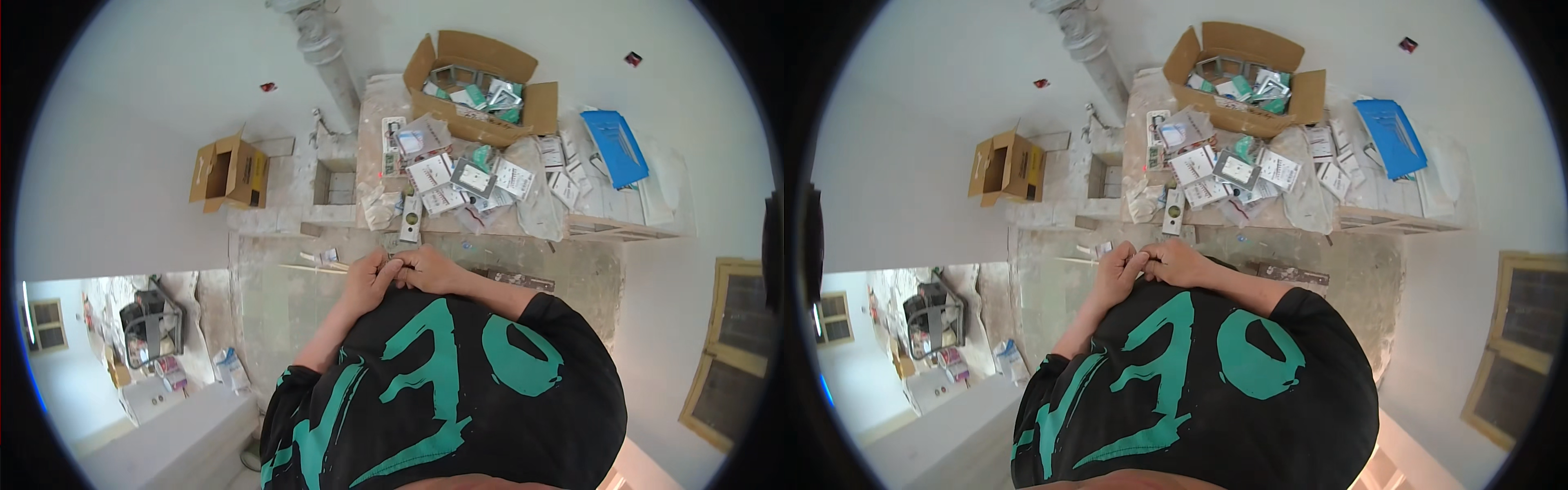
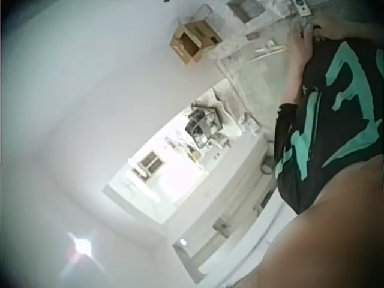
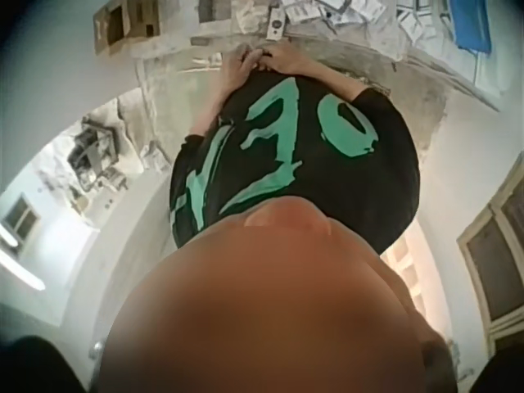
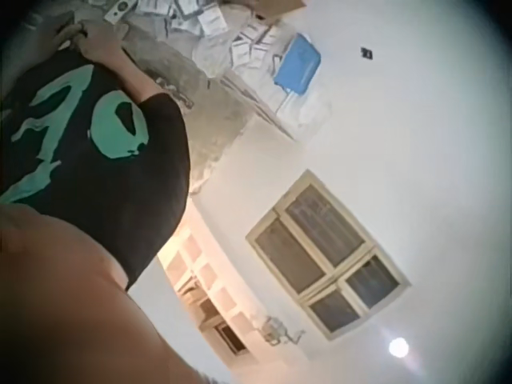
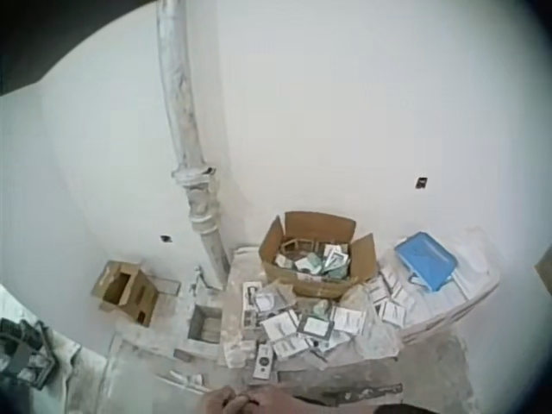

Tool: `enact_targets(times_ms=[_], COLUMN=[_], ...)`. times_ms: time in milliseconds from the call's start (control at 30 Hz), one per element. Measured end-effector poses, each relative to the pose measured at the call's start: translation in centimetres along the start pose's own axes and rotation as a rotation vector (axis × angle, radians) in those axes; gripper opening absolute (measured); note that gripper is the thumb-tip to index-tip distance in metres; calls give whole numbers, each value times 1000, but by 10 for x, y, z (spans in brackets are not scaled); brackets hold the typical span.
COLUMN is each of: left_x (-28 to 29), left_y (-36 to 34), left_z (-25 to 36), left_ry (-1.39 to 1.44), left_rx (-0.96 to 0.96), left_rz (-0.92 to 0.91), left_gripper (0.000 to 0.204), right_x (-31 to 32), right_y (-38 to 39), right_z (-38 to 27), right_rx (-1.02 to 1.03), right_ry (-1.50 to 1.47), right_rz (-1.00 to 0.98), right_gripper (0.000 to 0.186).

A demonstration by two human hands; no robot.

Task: The person is wiring and installing an electrical switch or socket into a wall box.

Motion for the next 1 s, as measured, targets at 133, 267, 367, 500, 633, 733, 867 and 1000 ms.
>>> enact_targets(times_ms=[133,267,367,500,633,733,867,1000], left_x=[8,10,7,3,3,2,1,-1], left_y=[3,3,1,-4,-8,-12,-17,-19], left_z=[3,-4,-7,-6,2,2,4,6], left_ry=[146,156,139,79,151,192,243,271], left_rx=[-87,-86,-94,-116,-143,-115,-76,-53], left_rz=[71,88,88,76,178,177,151,59], left_gripper=[24,25,25,25,25,24,22,22], right_x=[2,4,6,11,16,22,29,34], right_y=[-15,-22,-20,-14,-7,-3,1,0], right_z=[0,3,3,1,-5,-5,-1,5], right_rx=[-18,20,21,-15,21,66,127,164], right_ry=[20,38,39,21,-52,-184,-338,-413], right_rz=[-63,-86,-91,-85,-58,49,177,253], right_gripper=[18,24,25,21,25,19,13,10])
Point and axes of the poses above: each hand's wrist, its own y-axis away from the middle knuckle, its own x-axis out of the back of the hand, z = x × y, the point moved 5 cm from there along -y, towards the middle knuckle, and after that the axes turned 13 degrees about -z, right-handed, at the moved point
